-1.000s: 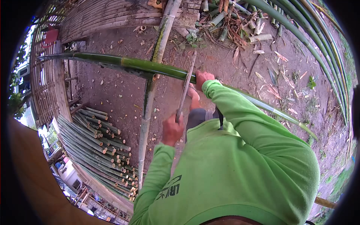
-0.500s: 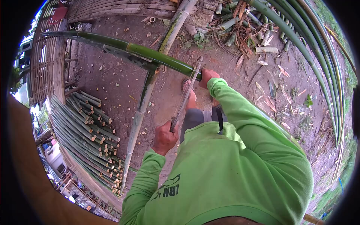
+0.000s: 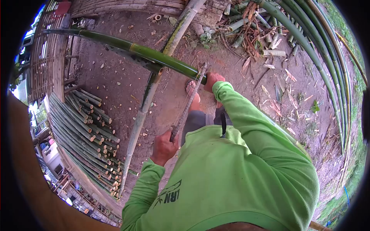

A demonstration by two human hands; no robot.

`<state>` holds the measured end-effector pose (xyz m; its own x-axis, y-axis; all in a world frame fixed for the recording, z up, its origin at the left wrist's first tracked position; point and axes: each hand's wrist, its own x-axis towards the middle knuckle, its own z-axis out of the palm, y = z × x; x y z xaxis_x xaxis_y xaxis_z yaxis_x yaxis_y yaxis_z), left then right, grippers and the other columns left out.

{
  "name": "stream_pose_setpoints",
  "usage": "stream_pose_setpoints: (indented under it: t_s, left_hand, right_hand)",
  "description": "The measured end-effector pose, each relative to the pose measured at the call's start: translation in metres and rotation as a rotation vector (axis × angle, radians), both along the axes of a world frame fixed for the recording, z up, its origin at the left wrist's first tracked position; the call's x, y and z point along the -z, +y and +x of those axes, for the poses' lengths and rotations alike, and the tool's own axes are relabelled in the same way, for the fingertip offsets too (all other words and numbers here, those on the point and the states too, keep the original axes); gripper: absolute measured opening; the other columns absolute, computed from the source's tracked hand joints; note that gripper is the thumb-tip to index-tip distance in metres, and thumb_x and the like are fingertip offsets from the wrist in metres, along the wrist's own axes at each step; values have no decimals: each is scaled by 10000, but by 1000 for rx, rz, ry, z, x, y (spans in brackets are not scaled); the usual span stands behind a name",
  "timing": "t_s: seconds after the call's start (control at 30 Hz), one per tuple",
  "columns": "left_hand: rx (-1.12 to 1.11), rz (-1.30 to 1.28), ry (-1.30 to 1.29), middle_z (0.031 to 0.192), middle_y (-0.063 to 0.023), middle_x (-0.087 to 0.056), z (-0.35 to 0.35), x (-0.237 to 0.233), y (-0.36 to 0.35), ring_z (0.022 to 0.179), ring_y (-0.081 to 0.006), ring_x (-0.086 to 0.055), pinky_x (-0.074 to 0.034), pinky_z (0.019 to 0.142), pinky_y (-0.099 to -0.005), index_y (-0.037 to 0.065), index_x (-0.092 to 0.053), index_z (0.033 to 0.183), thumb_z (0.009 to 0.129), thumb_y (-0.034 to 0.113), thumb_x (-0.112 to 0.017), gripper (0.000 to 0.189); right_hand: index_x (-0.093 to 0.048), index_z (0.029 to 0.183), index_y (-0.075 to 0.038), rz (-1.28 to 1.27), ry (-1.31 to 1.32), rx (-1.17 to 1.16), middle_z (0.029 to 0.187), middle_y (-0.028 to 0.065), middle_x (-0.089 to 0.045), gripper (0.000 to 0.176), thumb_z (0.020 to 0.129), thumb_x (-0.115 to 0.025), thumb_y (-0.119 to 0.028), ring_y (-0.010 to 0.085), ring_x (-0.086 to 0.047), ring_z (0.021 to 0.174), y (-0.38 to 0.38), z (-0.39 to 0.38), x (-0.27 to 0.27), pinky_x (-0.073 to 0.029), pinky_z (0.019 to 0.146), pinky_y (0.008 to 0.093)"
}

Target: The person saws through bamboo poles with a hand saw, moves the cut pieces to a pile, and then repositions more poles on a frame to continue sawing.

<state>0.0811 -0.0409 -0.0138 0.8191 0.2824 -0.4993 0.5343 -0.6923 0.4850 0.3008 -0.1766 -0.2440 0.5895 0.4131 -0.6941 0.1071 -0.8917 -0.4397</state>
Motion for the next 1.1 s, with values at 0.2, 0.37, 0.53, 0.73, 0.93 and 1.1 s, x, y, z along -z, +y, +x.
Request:
stream_pose_setpoints:
  t_s: [0.2,0.37,0.53,0.73,0.93,1.1]
  left_hand:
    - [62,20,-177,699,-239,-608,106,111,-12,683,-435,-603,-492,585,-477,19,-609,822,868,249,-581,236]
    - [36,43,-161,654,-226,-596,49,48,-17,640,-431,-602,-473,545,-497,18,-597,796,868,245,-597,239]
    - [9,44,-218,627,-219,-587,38,50,-17,601,-431,-594,-468,523,-501,27,-584,773,880,227,-582,227]
    - [67,40,-189,947,-345,-581,124,162,-12,832,-476,-595,-489,683,-531,-28,-619,878,881,316,-563,348]
    - [40,28,-313,811,-280,-598,86,182,-1,787,-472,-584,-486,689,-510,19,-631,873,874,342,-573,329]
    - [72,50,-293,870,-298,-577,92,170,0,825,-478,-564,-470,726,-505,3,-613,860,873,319,-580,318]
  right_hand:
    - [-663,1011,-124,17,21,-63,948,160,-685,422,608,-703,-242,333,-659,924,-3,9,6,-532,815,427]
    - [-670,1033,-136,-9,-8,-105,989,161,-681,392,675,-688,-294,329,-657,944,0,1,-3,-525,840,416]
    - [-672,973,-90,-19,2,-79,957,184,-677,386,649,-702,-298,343,-656,923,5,3,0,-523,824,431]
    - [-626,1049,-80,35,-1,-77,981,193,-671,500,653,-720,-371,348,-650,939,4,2,11,-515,835,441]
    - [-601,1085,-89,-84,26,-125,979,187,-673,518,658,-714,-360,354,-646,947,14,-5,-5,-509,844,442]
    - [-645,1026,-76,-25,-5,-117,952,206,-671,415,694,-683,-323,365,-650,925,13,-8,-12,-517,810,439]
